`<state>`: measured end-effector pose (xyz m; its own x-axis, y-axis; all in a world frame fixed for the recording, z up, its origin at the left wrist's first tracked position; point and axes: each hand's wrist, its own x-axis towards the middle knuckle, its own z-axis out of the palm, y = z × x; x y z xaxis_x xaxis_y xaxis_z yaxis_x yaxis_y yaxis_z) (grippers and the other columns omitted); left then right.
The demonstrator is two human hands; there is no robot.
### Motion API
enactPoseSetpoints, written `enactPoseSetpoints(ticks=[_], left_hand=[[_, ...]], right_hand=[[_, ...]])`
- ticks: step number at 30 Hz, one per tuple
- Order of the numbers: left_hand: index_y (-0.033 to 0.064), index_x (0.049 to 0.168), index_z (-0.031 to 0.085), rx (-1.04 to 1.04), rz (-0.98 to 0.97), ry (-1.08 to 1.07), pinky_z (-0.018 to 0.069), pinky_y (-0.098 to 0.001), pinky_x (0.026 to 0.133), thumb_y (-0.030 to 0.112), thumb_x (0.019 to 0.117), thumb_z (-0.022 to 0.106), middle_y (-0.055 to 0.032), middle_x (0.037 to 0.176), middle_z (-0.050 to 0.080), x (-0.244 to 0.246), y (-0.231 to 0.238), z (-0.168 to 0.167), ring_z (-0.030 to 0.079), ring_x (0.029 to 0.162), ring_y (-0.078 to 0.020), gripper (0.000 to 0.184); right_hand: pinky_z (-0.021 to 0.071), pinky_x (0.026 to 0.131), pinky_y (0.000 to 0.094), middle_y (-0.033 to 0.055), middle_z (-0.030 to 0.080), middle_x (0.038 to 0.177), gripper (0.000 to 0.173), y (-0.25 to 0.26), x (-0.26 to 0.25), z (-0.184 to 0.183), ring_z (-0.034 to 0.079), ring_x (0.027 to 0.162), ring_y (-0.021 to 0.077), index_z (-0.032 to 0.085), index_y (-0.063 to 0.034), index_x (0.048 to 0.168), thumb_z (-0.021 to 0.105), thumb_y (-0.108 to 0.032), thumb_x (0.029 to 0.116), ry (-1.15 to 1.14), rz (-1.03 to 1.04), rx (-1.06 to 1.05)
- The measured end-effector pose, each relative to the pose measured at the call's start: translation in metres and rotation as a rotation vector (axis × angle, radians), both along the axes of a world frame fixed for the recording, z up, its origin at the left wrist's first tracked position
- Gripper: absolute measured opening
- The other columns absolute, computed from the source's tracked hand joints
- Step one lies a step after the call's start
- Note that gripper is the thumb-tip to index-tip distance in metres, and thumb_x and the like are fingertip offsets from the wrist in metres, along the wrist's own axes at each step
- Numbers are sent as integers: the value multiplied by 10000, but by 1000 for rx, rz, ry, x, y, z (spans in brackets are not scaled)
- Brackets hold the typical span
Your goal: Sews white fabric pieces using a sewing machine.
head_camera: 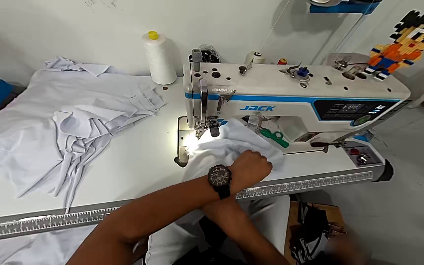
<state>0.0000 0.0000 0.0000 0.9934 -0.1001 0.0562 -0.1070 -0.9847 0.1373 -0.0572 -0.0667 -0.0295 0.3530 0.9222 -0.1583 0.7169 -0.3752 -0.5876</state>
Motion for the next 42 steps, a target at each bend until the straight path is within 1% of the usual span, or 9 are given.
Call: enactPoseSetpoints(ticks=[3,7,11,17,22,27,34,38,42], left_hand=[[66,1008,731,-183,185,-234,584,-468,630,118,989,610,-93,826,705,-58,7,12,713,762,-267,133],[17,1146,652,-573,878,-476,503,-378,513,258,1058,570,-114,736,644,-196,64,43,575,550,-190,270],[-86,1433,459,-177,1497,-527,452,-761,807,279,1050,546,-375,1108,633,-282,85,41,619,973,-586,537],[78,1374,637,-152,709,-282,466,-617,1063,420,981,622,-153,1404,618,-210,98,-3,581,1307,-358,521],[183,1493,544,-47,447,-87,298,-734,1118,481,1069,335,-47,1571,487,-146,146,-44,389,1494,-312,559],[31,1304,665,-131,413,-177,238,-726,1150,217,1017,473,-140,1463,582,-95,207,-38,432,1457,-360,391],[4,1039,723,-76,307,-339,553,-505,950,136,929,558,-173,1148,698,-128,193,-16,665,1132,-340,239],[251,1421,612,-116,88,-219,344,-566,1189,564,1038,412,-118,1520,517,-156,168,-50,426,1463,-286,533],[390,1500,511,-83,16,-131,237,-672,1197,703,994,343,-141,1612,398,-160,183,-52,306,1530,-323,618]], right_hand=[[590,803,560,97,749,957,250,-20,-9,-26,724,952,281,761,-121,955,778,-338,831,-233,17,400],[223,1214,669,46,549,1521,488,-27,40,-27,407,1486,285,605,-145,1427,493,-435,1049,-313,422,276],[168,1248,611,-50,312,1680,574,-17,64,-21,194,1579,197,409,-207,1583,370,-487,1084,-351,589,228],[312,1144,715,-14,406,1634,607,-43,34,-32,349,1523,274,474,-189,1535,467,-532,1035,-421,537,339],[258,1194,632,-53,393,1640,630,-52,30,-39,312,1538,231,465,-207,1538,327,-589,1057,-475,512,330],[293,1193,641,-45,431,1616,618,15,102,-26,369,1511,213,476,-212,1541,364,-576,1054,-462,538,291],[282,1219,548,-11,478,1579,624,60,160,-14,392,1490,210,523,-221,1506,326,-597,1049,-515,707,259],[326,1171,521,-16,555,1501,612,61,159,-15,448,1436,210,572,-224,1464,338,-601,1042,-521,680,286],[337,1158,514,-25,581,1474,603,61,158,-17,453,1434,208,573,-238,1462,315,-594,1049,-521,654,276]])
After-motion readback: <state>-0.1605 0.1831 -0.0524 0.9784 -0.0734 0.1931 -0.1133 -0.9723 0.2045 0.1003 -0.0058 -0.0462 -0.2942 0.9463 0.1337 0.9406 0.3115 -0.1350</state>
